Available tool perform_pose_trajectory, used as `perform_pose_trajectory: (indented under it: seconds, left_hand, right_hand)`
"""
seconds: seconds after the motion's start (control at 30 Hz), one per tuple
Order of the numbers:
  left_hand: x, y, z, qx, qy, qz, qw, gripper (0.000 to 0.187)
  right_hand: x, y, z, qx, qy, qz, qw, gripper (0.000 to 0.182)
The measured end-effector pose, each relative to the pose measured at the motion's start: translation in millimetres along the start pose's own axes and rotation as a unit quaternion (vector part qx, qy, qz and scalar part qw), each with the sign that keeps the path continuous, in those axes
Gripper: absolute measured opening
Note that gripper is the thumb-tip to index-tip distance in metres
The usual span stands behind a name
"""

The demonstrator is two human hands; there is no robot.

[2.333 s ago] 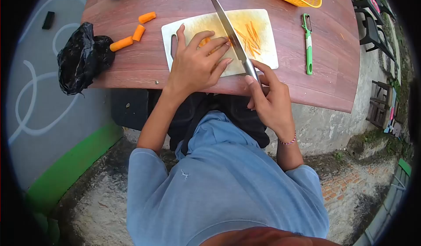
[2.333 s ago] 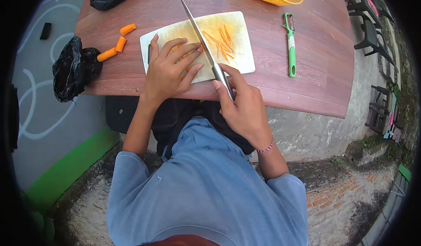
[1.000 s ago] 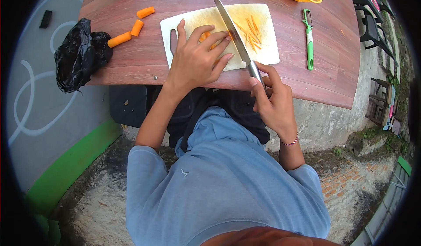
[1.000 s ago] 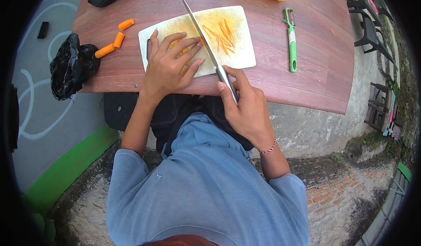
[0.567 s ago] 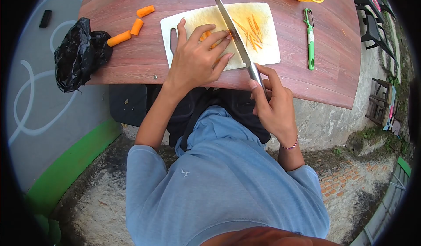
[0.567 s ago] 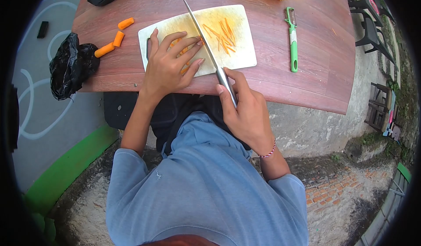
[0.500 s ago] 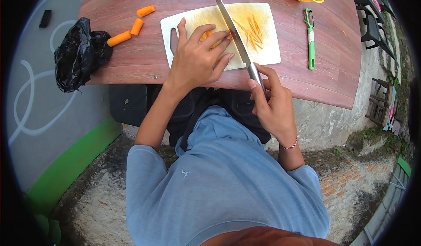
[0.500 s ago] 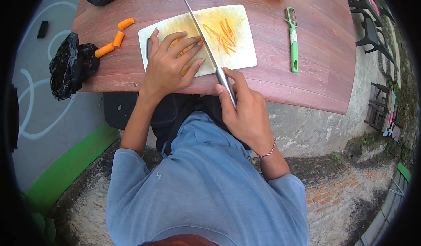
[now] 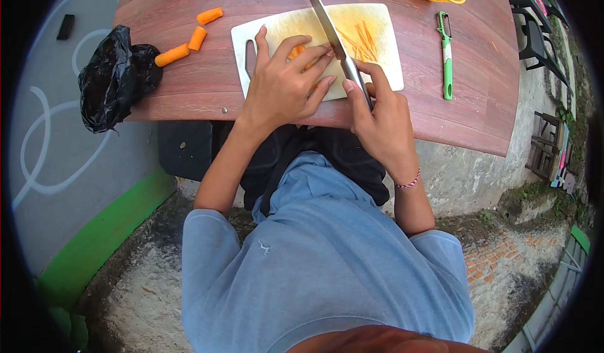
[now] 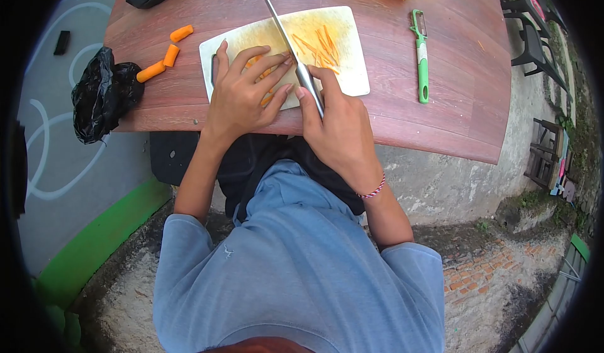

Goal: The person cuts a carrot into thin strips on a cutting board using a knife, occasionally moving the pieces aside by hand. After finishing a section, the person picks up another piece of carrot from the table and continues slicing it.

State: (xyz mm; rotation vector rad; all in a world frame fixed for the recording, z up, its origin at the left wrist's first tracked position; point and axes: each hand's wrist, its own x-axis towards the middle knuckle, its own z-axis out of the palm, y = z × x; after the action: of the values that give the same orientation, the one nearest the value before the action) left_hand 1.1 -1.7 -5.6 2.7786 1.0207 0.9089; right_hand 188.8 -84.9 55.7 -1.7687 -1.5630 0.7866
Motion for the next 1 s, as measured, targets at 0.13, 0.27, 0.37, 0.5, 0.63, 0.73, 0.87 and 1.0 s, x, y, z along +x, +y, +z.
perform_pose_trajectory:
  seconds: [0.13, 0.27, 0.37, 0.5, 0.63, 0.73, 0.87, 1.0]
  left_hand:
    - [-1, 0, 0, 0.001, -0.004, -0.003, 1.0, 0.034]
    - [-1, 0, 1, 0.004, -0.004, -0.001, 1.0, 0.034]
    - [-1, -1, 1, -0.002, -0.001, -0.002, 1.0, 0.034]
    - [-1, -1, 1, -0.002, -0.003, -0.003, 1.0, 0.034]
    - [-1, 0, 1, -0.001, -0.004, -0.002, 1.0, 0.034]
    - [0, -1, 0, -0.002, -0.004, -0.001, 1.0, 0.035]
    - [-1, 0, 1, 0.0, -0.004, -0.001, 1.0, 0.035]
    - [-1, 0, 0, 0.0, -0.002, 0.002, 1.0, 0.035]
  right_hand:
    - [-22, 3, -7, 0.046, -0.024, 0.058, 0.997, 0.033]
    - [-35, 7, -11, 0.052, -0.023, 0.073, 0.996, 0.034]
    - [-34, 7, -13, 0.071, -0.021, 0.074, 0.994, 0.034]
    - [-34, 9, -14, 0.068, -0.024, 0.064, 0.995, 0.034]
    - [-36, 12, -14, 0.05, -0.042, 0.058, 0.996, 0.038]
    - [-36, 13, -13, 0.056, -0.042, 0.058, 0.996, 0.038]
    - [-36, 12, -13, 0.056, -0.042, 0.058, 0.996, 0.038]
    - [-37, 11, -12, 0.043, -0.037, 0.052, 0.997, 0.037]
